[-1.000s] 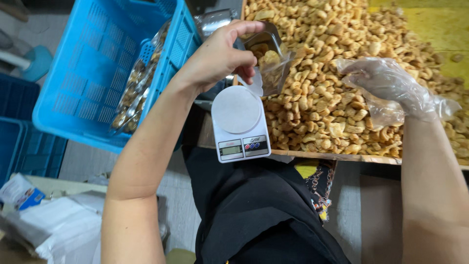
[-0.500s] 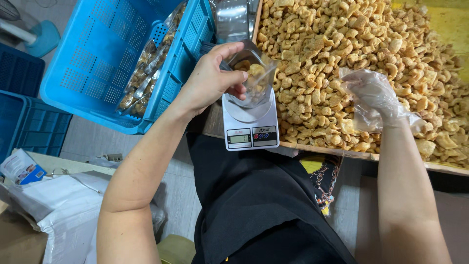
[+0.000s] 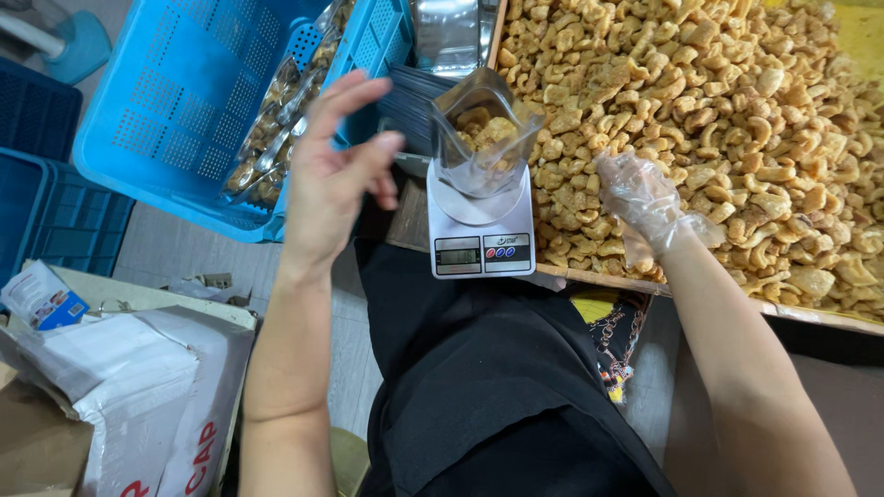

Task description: The person, wearing gloves, fills small silver bags with pieces of fried snacks from a large bin, weighs each bag on a digital scale, and places them into a blue plastic crate.

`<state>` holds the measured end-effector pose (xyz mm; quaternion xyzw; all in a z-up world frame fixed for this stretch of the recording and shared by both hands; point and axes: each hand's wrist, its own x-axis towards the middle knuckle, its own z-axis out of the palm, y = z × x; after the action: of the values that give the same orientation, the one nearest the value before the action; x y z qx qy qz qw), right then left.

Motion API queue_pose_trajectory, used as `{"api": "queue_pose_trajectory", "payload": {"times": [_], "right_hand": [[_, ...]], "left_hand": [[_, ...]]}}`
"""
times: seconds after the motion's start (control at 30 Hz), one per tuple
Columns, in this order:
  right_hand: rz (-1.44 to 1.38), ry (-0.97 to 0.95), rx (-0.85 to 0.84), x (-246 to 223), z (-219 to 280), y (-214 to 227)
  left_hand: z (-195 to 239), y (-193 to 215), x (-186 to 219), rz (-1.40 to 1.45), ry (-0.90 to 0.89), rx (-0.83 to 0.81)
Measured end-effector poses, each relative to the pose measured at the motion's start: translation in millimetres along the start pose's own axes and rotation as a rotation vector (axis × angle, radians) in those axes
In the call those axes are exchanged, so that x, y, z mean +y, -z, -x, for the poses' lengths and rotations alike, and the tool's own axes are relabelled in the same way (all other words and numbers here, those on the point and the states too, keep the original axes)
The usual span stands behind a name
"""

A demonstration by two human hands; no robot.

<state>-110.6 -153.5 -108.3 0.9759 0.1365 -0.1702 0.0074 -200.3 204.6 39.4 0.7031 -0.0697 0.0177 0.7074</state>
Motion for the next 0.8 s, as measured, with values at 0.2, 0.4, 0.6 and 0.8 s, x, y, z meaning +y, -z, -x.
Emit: {"api": "queue_pose_trajectory", "payload": {"times": [0.2, 0.4, 0.6, 0.8], "right_hand": [[-0.506, -0.262, -0.07, 33, 0, -15], [-0.811, -0.128, 0.13, 24, 32, 46], [-1.529, 0.274, 0.236, -30, 74, 157], [-1.219, 0.663, 0.397, -96, 63, 192]], "left_hand": [[55, 83, -143, 0.196, 0.084, 0.69], [159, 114, -348, 0.316, 0.489, 1.002], [224, 86, -384, 0.248, 0.879, 1.122], [229, 86, -385, 0.22, 0.937, 1.096]]}}
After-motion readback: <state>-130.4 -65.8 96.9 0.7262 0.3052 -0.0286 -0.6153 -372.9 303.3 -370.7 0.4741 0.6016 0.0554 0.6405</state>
